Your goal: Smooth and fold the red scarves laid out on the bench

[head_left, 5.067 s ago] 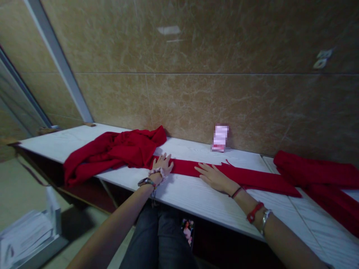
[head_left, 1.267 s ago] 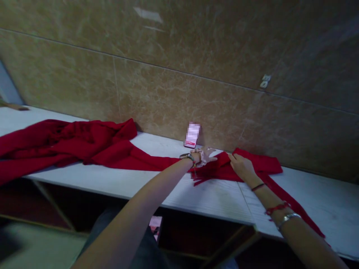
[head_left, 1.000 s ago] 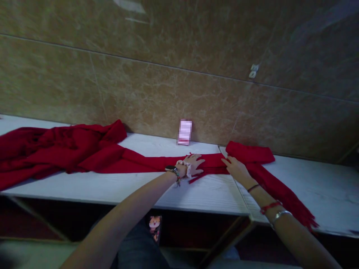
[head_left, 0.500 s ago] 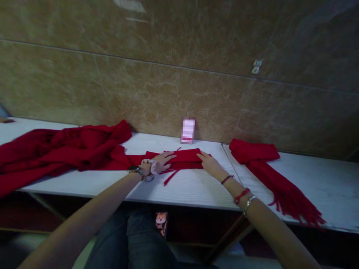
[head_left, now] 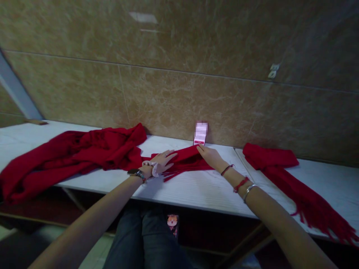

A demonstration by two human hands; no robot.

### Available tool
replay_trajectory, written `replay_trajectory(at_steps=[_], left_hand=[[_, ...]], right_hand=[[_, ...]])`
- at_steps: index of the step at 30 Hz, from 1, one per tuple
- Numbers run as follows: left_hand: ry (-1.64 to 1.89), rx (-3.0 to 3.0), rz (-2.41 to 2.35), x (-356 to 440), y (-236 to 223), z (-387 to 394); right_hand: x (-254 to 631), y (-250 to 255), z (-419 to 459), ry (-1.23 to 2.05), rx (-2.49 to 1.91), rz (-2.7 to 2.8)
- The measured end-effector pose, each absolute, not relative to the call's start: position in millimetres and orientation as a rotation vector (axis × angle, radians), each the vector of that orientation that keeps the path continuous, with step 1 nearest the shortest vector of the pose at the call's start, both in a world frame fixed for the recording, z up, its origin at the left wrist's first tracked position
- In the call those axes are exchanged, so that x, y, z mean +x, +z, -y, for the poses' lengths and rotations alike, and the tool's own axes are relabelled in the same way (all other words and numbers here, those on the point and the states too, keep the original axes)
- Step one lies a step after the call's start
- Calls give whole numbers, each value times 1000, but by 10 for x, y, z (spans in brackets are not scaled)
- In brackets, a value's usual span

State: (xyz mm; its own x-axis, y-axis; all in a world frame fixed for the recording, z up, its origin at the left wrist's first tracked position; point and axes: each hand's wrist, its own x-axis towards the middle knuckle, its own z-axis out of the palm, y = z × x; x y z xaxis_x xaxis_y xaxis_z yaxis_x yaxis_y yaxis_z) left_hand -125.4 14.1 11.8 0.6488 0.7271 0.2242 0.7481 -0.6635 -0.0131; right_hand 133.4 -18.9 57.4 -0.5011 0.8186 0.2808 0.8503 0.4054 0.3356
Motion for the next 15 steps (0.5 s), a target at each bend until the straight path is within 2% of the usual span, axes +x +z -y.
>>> replay_trajectory(at_steps=[4, 11, 15], left_hand=[[-261, -2729, 1255, -1036, 226, -149], [-144, -2805, 1229, -772, 54, -81], [-213, -2759, 1321, -689, 60, -12]], right_hand=[[1636, 600, 232, -778, -1512, 2405], [1999, 54, 385, -633, -1666, 2406], [2017, 16, 326, -659, -1634, 2403]])
